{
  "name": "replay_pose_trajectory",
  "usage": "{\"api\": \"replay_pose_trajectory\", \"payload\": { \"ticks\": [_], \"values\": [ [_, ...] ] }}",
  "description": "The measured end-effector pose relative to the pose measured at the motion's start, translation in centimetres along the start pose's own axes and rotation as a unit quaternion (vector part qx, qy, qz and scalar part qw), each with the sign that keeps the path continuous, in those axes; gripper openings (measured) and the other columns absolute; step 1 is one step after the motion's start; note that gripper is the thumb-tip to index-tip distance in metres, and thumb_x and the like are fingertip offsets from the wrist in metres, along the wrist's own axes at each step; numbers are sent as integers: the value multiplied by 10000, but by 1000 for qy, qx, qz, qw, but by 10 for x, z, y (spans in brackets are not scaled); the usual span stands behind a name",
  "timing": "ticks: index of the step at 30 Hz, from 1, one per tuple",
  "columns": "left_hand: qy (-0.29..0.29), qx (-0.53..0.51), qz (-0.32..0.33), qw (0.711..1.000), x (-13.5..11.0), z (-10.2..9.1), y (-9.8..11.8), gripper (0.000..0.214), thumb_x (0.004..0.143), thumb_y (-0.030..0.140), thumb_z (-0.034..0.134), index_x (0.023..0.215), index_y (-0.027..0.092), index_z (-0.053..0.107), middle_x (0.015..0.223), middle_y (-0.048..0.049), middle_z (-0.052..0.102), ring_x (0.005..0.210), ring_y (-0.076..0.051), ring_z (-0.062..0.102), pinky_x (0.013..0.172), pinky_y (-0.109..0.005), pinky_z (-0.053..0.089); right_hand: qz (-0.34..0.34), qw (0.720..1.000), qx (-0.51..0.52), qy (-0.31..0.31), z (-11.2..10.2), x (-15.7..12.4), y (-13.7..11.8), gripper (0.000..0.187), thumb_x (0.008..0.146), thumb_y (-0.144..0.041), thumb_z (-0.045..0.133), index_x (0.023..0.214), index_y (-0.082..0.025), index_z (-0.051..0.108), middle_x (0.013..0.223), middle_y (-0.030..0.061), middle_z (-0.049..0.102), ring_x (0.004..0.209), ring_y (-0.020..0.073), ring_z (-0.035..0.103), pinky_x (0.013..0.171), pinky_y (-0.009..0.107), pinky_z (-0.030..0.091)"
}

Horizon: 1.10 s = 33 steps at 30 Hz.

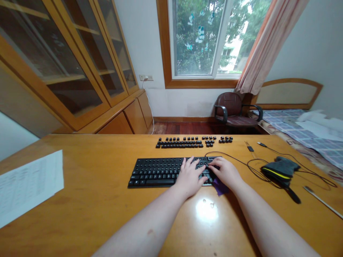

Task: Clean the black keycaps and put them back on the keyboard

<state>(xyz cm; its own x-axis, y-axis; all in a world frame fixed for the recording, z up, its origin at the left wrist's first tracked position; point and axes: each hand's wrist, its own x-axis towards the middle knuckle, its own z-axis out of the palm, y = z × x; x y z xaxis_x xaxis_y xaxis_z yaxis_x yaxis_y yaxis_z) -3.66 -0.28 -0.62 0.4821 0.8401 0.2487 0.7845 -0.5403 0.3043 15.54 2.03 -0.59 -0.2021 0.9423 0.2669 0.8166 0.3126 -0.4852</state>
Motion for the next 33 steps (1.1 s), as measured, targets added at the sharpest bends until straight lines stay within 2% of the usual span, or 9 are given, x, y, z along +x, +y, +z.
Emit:
{"api": "replay_pose_trajectory", "payload": {
  "ticks": [4,10,33],
  "values": [
    [2,-4,1,1000,0,1,-1,448,827,501,432,1219,300,515,1344,-41,438,1305,-275,240,1077,-540,123,14,1000,4,-6,1,1,0,185,780,-314,542,788,-233,709,861,34,643,796,174,604,756,296,472],
    [-7,-7,3,1000,1,0,-1,438,828,501,432,1205,299,530,1339,-44,445,1303,-276,240,1074,-543,124,32,999,17,-25,2,3,1,218,776,-328,544,888,-244,711,902,41,648,825,183,603,775,308,466],
    [-17,-6,2,1000,2,0,0,420,826,504,430,1168,302,564,1321,-43,469,1291,-278,270,1067,-543,137,48,997,-36,-47,1,2,-10,182,776,-288,540,760,-240,715,808,25,636,731,157,593,657,264,445]
  ]
}}
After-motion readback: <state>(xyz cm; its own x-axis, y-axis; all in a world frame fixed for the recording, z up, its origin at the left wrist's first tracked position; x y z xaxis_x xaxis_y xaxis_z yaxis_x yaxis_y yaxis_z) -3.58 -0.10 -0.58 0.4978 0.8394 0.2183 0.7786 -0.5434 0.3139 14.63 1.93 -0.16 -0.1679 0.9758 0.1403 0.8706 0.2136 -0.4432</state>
